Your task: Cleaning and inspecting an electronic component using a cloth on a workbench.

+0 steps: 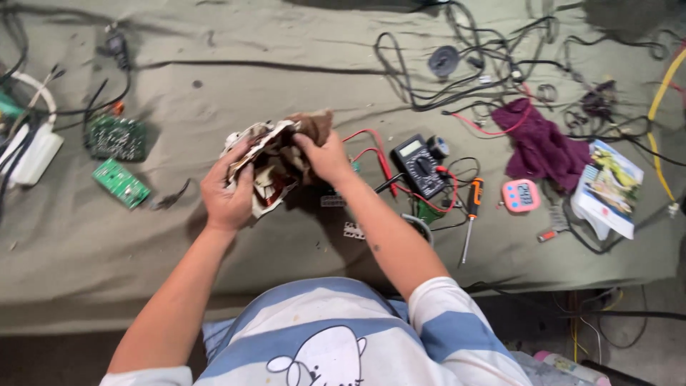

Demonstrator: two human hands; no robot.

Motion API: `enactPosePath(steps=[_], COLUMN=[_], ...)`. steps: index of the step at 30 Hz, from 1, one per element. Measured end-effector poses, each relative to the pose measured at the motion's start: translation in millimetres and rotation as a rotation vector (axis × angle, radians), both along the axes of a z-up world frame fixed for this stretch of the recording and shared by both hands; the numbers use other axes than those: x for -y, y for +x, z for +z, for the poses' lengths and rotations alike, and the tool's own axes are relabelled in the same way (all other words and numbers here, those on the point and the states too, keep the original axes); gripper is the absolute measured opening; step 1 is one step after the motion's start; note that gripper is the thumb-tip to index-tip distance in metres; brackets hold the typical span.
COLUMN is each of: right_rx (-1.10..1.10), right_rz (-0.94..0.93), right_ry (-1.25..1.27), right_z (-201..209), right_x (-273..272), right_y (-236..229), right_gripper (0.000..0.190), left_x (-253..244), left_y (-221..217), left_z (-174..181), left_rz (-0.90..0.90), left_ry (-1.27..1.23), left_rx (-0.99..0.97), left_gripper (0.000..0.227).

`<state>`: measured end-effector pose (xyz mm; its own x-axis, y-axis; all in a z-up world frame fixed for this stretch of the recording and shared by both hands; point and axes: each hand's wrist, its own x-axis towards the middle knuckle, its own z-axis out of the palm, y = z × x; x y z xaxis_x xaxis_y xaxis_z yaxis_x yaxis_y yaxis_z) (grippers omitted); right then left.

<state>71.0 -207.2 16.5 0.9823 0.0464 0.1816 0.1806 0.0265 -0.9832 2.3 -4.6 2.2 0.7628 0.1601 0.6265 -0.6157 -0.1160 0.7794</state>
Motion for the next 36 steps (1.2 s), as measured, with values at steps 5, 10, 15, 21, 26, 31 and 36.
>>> enactPosePath(steps=[5, 10, 15, 21, 26, 31, 36], right_rx=[-0.006, -0.124, -0.083, -0.171, -0.216, -0.262, -0.302], right_rz=[-0.071, 0.058, -0.061, -0.052, -0.067, 0.019, 0.131], right_ry=[-0.092, -0.130, -0.128, -0.088, -0.126, -0.141, 0.012], right_z=[-38.3, -47.9, -24.7, -20.3, -27.5, -46.2, -21.6], right_x=[9.6, 20.9, 5.2, 12.4, 8.3, 25.6, 36.4], right_y=[7.6, 14.8, 3.1, -1.8, 4.8, 22.3, 10.2], right_gripper=[0.029, 0.022, 0.019, 0.038, 0.019, 0.027, 0.036], left_x=[-4.2, -2.2, -2.0, -7.3, -3.9, -6.1, -8.6], left_y=[1.9, 5.1, 1.3, 0.6, 0.7, -3.0, -2.0], left_z=[-8.7, -11.7, -7.5, -1.7, -3.9, 7.1, 4.3], left_rz=[0.016, 0.025, 0.015, 0.015, 0.017, 0.006, -0.026], left_ry=[-0.008, -0.040, -0.056, 0.031, 0.003, 0.022, -0.007], left_rx=[-0.014, -0.009, -0.038, -0.052, -0.046, -0.061, -0.081], left_gripper=[0.029, 0.029, 0.027, 0.031, 0.027, 0.027, 0.026])
